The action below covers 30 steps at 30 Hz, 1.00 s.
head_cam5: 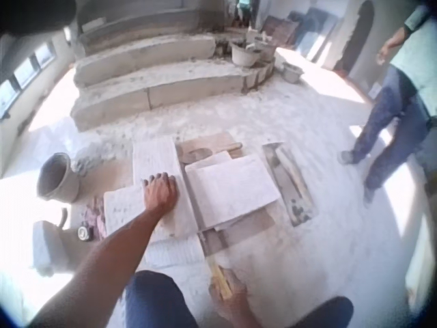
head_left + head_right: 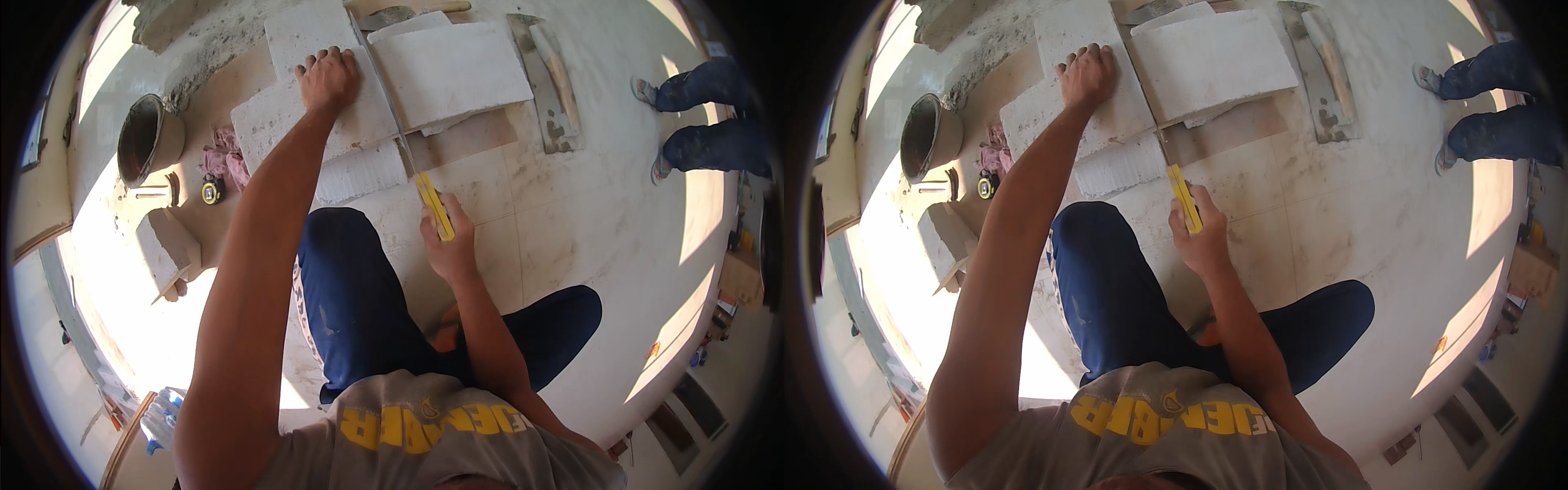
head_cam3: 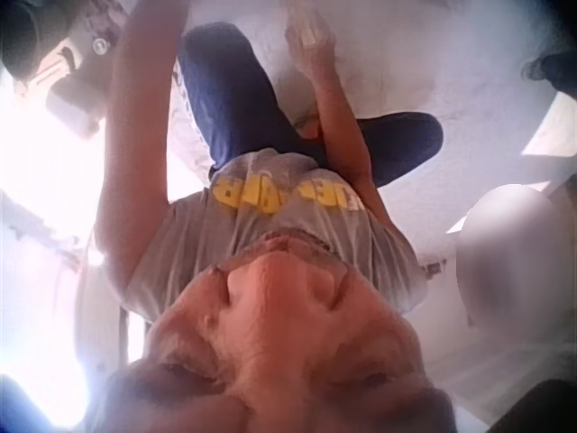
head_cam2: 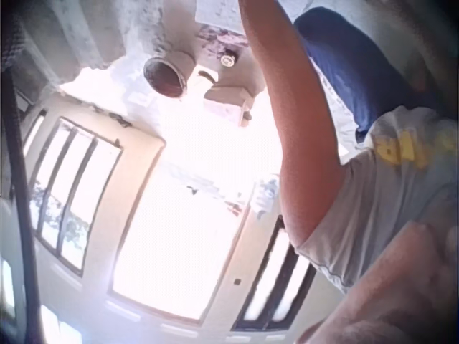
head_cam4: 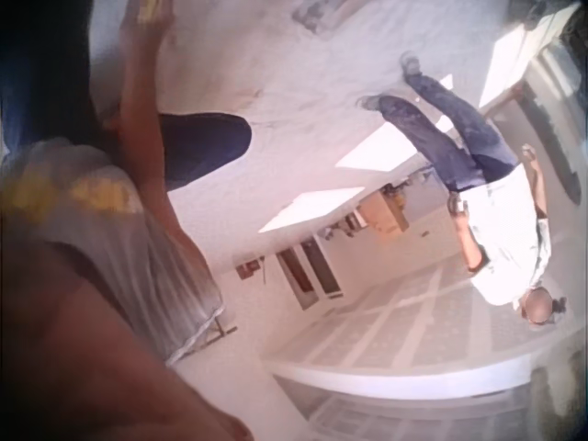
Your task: The person measures a lightweight concrete brick using a tape measure and then cuts through the brick using a hand saw.
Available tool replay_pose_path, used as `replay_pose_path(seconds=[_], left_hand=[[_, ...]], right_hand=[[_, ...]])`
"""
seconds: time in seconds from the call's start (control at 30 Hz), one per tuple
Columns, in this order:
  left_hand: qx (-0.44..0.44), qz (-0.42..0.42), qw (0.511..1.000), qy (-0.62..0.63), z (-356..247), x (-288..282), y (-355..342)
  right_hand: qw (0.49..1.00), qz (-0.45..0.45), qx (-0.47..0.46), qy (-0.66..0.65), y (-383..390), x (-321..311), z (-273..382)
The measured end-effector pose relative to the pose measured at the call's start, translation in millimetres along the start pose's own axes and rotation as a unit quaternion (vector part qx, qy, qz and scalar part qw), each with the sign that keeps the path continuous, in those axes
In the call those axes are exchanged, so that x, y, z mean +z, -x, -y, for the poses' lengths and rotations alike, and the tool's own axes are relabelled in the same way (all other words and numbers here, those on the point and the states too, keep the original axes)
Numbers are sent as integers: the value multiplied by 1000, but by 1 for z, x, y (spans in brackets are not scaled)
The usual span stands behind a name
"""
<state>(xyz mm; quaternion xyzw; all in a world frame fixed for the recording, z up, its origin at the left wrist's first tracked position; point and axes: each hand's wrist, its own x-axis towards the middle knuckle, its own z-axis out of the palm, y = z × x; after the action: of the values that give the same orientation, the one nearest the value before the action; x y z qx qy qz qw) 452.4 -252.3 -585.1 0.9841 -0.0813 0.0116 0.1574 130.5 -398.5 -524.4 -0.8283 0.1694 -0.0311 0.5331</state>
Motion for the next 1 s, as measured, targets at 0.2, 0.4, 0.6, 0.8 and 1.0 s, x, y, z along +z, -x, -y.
replay_pose_path(seconds=[0.2, 0.4, 0.6, 0.8, 1.0], left_hand=[[-24, -26, 999, -13, 12, -2, 5], [-8, -5, 1000, 5, -3, -1, 3], [-21, -23, 999, -7, 15, -1, 4], [-3, -19, 1000, 1, -3, -5, -3], [-13, -23, 999, -19, 11, 3, 4]], right_hand=[[999, 29, 41, -4, 97, -53, 2], [999, 29, 38, -11, -41, 7, 12], [998, 38, 47, -10, 99, -55, 8], [999, 26, 42, 4, -32, 0, 25], [1000, 2, 2, -7, 92, -37, -5]])
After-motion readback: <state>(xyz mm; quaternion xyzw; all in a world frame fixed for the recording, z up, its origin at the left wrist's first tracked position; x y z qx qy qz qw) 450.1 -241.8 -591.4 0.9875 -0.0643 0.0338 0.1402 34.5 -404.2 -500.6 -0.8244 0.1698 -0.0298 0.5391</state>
